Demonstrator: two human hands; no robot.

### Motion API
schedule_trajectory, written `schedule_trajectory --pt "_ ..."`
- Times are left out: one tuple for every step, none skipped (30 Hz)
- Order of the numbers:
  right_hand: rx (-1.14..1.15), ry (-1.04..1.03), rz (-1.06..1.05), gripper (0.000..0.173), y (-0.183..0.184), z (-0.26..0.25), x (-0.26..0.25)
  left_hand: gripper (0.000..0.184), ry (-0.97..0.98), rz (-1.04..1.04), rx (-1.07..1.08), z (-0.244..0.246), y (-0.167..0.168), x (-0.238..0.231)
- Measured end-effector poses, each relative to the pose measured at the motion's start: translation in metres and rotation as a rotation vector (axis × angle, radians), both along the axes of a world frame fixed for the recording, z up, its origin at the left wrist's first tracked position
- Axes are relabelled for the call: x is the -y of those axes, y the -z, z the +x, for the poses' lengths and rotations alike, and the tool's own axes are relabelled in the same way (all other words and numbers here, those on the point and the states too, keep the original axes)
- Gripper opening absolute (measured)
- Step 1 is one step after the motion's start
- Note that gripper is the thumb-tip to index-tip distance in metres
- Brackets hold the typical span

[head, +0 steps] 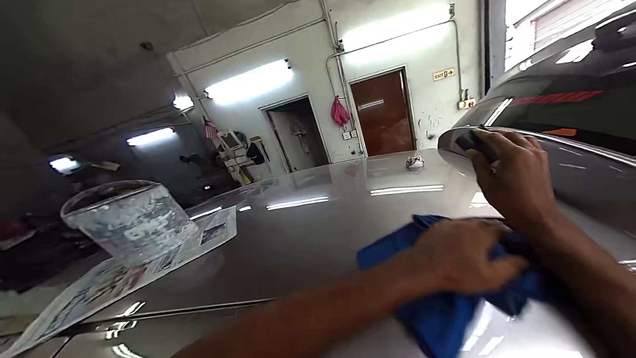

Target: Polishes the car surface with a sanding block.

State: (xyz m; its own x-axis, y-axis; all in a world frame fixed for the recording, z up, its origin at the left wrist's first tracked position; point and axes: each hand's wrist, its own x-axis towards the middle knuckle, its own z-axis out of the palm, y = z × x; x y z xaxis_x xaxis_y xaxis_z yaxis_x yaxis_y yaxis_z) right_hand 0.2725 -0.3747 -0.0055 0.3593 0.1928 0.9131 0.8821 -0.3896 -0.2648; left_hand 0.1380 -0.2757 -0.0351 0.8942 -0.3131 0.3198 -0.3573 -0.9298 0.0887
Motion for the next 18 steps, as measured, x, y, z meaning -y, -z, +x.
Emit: schedule_trajectory --pt "-0.007 0.001 0.003 0.038 0.001 0.002 0.002 0.047 0.054 0.019 0.038 -0.010 0.008 0.015" --pt "-0.012 0.002 0.001 0.038 0.001 0.002 0.004 0.049 0.064 0.037 0.073 -0.020 0.014 0.026" --pt "-0.017 0.002 -0.003 0.039 0.001 0.002 0.005 0.050 0.043 0.057 0.114 -0.031 0.019 0.031" --pt "-0.018 0.004 -0.006 0.039 0.000 0.002 0.004 0.051 0.015 0.086 0.156 -0.040 0.022 0.032" --pt "-0.018 0.006 -0.006 0.038 0.000 0.003 0.003 0.051 -0.008 0.119 0.203 -0.049 0.024 0.029" --pt "-0.018 0.005 -0.008 0.038 0.000 0.003 0.002 0.051 -0.027 0.151 0.253 -0.058 0.027 0.025" --pt "-0.026 -0.002 -0.011 0.038 0.001 0.004 0.001 0.051 -0.039 0.177 0.307 -0.068 0.031 0.019" --pt "-0.036 -0.008 -0.015 0.038 0.002 0.005 0.000 0.050 -0.046 0.191 0.352 -0.079 0.034 0.013" --pt "-0.046 -0.018 -0.021 0.037 0.003 0.006 0.001 0.050 -0.058 0.193 0.379 -0.091 0.037 0.006" --pt "-0.066 -0.033 -0.035 0.036 0.005 0.008 0.001 0.050 -0.083 0.190 0.397 -0.105 0.040 -0.001" --pt "-0.094 -0.048 -0.060 0.035 0.007 0.009 0.000 0.050 -0.118 0.182 0.402 -0.118 0.040 -0.010" --pt "-0.129 -0.066 -0.090 0.033 0.009 0.010 0.000 0.049 -0.164 0.171 0.395 -0.131 0.038 -0.020" --pt "-0.177 -0.082 -0.132 0.031 0.012 0.011 -0.001 0.048 -0.221 0.162 0.377 -0.144 0.035 -0.033" --pt "-0.221 -0.094 -0.180 0.030 0.017 0.012 -0.001 0.048 -0.287 0.148 0.351 -0.157 0.031 -0.048" --pt "-0.249 -0.101 -0.231 0.029 0.022 0.014 -0.001 0.048 -0.362 0.128 0.321 -0.170 0.026 -0.066" --pt "-0.276 -0.108 -0.275 0.029 0.027 0.016 -0.001 0.049 -0.442 0.110 0.291 -0.181 0.020 -0.087" --pt "-0.293 -0.108 -0.310 0.028 0.031 0.017 0.000 0.051 -0.513 0.087 0.264 -0.192 0.015 -0.112" --pt "-0.299 -0.098 -0.335 0.028 0.035 0.018 0.000 0.053 -0.569 0.069 0.247 -0.201 0.011 -0.139"
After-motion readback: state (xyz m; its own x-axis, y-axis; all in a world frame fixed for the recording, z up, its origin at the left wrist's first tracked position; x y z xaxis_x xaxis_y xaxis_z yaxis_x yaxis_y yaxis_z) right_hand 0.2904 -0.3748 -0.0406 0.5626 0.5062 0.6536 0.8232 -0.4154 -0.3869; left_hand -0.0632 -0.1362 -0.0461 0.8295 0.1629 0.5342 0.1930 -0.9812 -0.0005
